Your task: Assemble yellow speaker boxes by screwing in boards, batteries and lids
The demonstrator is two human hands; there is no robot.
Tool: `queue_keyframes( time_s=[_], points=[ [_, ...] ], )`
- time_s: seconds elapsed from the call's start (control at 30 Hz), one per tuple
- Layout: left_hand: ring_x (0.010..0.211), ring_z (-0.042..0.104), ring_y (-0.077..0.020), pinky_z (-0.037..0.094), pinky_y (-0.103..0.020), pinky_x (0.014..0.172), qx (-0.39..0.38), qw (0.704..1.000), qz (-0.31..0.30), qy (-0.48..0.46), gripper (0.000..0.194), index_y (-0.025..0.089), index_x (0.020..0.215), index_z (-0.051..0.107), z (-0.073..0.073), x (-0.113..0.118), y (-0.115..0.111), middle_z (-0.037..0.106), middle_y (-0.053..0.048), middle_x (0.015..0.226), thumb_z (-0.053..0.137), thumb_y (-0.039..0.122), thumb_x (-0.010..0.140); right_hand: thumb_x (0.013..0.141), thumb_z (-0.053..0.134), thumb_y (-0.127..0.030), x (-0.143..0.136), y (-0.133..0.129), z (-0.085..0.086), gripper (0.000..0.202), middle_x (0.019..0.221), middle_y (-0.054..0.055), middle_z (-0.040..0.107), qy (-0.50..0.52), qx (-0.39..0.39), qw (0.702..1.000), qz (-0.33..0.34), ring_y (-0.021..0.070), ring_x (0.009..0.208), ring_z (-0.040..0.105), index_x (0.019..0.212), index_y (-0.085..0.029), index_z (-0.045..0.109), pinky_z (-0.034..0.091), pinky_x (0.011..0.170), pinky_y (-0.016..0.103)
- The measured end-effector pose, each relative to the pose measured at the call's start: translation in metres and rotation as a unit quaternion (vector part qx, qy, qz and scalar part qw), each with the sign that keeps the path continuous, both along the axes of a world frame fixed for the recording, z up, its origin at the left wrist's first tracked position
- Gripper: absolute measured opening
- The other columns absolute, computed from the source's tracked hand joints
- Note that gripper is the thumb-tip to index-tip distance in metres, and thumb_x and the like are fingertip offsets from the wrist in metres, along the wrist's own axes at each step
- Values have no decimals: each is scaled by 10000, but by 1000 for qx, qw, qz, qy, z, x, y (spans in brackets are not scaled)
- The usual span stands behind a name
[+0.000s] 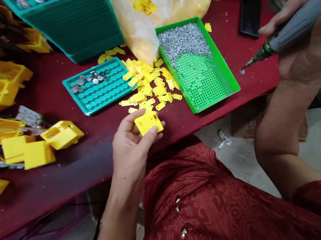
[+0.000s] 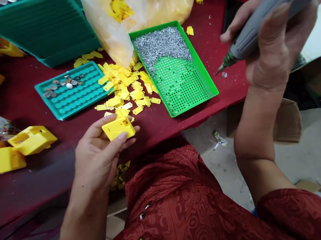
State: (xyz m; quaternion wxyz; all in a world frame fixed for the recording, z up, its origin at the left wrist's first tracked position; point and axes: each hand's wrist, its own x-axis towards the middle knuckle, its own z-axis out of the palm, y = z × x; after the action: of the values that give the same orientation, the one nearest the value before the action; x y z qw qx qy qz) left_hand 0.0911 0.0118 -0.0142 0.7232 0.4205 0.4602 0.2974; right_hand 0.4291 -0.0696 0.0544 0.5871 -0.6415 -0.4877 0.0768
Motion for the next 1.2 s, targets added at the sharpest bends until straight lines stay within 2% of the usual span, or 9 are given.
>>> queue_keyframes(
  time_s=[0.07,0.1,0.17,0.3,0.5,0.73,0.87,1.03,1.2],
  points=[
    [928,818,-217,675,-254,726,7,1000,-9,8,616,209,1216,639,-1,1,1,799,-62,1056,957,311,698,822,753,-695,-15,12,0,479,1246,46,601,-15,147,989,18,127,745,641,1059,-279,735,597,637,298],
    [935,819,-222,678,-260,733,8,1000,-13,11,619,210,1224,637,-2,1,1,799,-66,1067,956,316,704,855,789,-599,-24,16,0,365,1186,36,623,-4,178,983,35,123,701,628,1041,-287,757,590,608,306],
    [937,820,-227,681,-268,739,2,1000,-23,15,619,212,1229,637,-4,3,3,800,-66,1064,958,322,711,922,766,-525,-44,23,-3,273,1118,18,633,27,165,985,34,120,691,628,1088,-310,751,589,614,309],
    [914,819,-224,678,-268,723,-13,999,-27,10,612,211,1214,645,-8,11,5,806,-65,1046,959,323,702,958,657,-662,-74,34,-20,431,746,-18,536,36,134,990,-17,129,600,581,1114,-263,609,512,564,281],
    [880,810,-201,670,-260,714,-33,999,-22,4,609,204,1200,650,-12,18,5,812,-73,1086,957,296,683,827,395,-1009,-87,47,-46,783,757,-5,526,5,-7,995,-101,155,589,602,1154,-302,469,530,560,308],
    [895,810,-200,678,-269,732,-46,999,-27,1,569,220,1205,654,-11,16,7,810,-55,1064,939,269,715,914,198,-962,-86,61,-47,846,794,52,573,7,-59,986,-158,182,673,648,1268,-258,507,540,616,325],
    [866,803,-177,674,-237,711,-54,998,-20,-11,570,213,1185,664,-10,17,7,811,-44,1041,955,260,697,887,294,-989,-85,70,-49,808,704,3,517,20,4,992,-125,158,590,607,1159,-258,506,501,558,306],
    [852,809,-179,677,-235,700,-56,998,-20,-13,593,204,1196,665,-12,18,8,815,-43,1036,963,267,687,973,558,-740,-78,84,-67,477,603,-79,370,51,184,980,-51,110,414,405,1047,-277,467,346,414,272],
    [838,814,-170,675,-214,683,-69,997,-16,-19,586,209,1179,676,-11,17,9,822,-34,1021,971,254,674,1004,387,-775,-76,87,-76,509,626,-71,335,32,157,981,-107,142,415,398,1152,-289,417,349,424,302]
  ],
)
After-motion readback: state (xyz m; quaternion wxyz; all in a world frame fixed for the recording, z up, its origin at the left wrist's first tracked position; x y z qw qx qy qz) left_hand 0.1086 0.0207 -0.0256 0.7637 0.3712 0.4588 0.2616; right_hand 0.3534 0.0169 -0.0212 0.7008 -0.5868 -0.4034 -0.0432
